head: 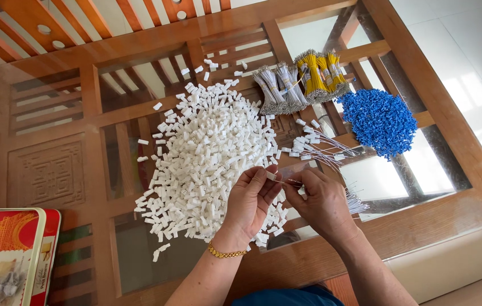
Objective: Assembling small electrical wire connectors by sliding plastic sleeves onto wire ends.
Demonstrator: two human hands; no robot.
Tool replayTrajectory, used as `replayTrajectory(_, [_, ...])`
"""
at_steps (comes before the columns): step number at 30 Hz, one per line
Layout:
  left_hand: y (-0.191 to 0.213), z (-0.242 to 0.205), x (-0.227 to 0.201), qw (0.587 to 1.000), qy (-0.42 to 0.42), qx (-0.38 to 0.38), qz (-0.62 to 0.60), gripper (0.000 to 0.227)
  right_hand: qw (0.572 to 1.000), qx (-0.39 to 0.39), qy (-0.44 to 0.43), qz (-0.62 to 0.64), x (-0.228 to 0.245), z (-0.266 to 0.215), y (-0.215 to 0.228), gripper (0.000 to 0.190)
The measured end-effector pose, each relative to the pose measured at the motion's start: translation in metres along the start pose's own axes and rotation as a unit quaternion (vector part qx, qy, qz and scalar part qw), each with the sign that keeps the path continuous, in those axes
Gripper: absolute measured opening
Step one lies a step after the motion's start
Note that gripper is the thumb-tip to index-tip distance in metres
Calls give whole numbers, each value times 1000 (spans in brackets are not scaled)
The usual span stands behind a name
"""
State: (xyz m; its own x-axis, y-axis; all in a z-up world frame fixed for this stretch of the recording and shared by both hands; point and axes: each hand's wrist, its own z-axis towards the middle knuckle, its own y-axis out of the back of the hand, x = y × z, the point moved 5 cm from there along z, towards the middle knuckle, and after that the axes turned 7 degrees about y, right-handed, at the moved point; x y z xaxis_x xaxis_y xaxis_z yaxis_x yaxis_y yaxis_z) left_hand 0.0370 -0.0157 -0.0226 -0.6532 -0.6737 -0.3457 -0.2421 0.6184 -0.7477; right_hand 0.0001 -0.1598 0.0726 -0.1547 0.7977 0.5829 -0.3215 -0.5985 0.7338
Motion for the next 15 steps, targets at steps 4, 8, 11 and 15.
replayTrajectory(4, [-9,-7,-4,1000,-13,6,8,18,1000,-13,16,-5,3,2,0,13])
replayTrajectory(8, [-9,-10,-2,999,-26,7,20,19,1000,-12,22,-7,2,2,-3,14])
replayTrajectory(11, [-10,-9,-5,998,-41,-5,42,18,999,-2,8,42,9,7,1,10])
replayTrajectory(15, [-6,-4,-5,998,-41,-18,47,17,990,12,-17,137,16,13,2,8])
